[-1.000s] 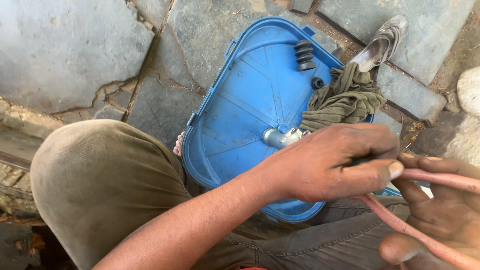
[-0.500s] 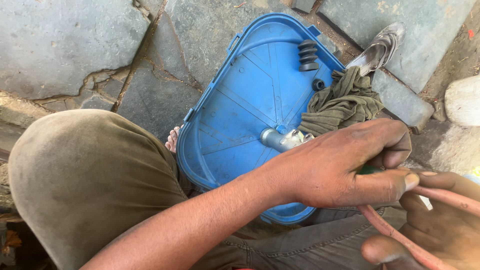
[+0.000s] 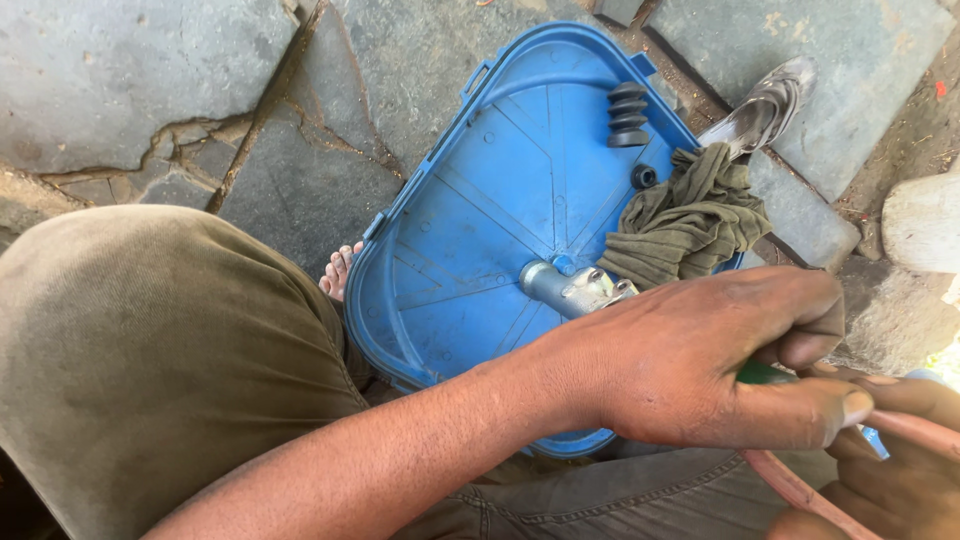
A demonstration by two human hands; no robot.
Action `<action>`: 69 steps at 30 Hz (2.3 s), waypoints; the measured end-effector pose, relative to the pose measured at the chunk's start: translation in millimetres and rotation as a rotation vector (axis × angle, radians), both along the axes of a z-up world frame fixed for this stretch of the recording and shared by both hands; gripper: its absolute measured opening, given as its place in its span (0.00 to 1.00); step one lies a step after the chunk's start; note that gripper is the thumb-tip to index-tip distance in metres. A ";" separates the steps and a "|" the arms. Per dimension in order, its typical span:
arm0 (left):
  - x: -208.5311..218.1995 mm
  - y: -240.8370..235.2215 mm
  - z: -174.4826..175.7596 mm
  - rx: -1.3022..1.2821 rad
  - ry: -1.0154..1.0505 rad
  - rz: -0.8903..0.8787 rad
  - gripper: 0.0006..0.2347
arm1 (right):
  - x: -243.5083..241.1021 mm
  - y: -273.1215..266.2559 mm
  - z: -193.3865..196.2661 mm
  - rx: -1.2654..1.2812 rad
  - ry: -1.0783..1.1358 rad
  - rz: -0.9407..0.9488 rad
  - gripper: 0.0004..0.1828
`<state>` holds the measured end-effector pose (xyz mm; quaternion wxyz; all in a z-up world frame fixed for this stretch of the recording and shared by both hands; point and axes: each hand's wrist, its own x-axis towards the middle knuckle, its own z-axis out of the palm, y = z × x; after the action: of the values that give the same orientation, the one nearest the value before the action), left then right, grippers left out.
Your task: The person sits on the ground and uses a screwdriver and pliers to disassemble and clean a small cylindrical mechanical part. They remove internal components, wipe them with a cloth, and reassemble the part on a blue plastic lid.
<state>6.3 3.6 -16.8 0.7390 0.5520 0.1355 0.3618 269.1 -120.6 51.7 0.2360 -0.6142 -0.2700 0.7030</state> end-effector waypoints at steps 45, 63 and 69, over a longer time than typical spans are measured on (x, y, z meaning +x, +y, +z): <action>3.5 -2.3 -2.5 -0.027 -0.012 -0.005 0.25 | -3.9 -10.3 4.3 0.219 -0.264 0.217 0.43; -1.1 1.1 -1.8 -0.021 -0.004 -0.032 0.22 | -30.9 -9.7 7.7 0.201 -0.140 0.007 0.46; -2.9 3.5 2.1 -0.042 0.016 -0.057 0.21 | -26.3 -4.3 12.0 0.078 -0.179 -0.036 0.48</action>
<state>3.4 7.1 -14.7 0.7592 0.5429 0.1334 0.3331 242.8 -124.9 63.7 0.2475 -0.6696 -0.3059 0.6299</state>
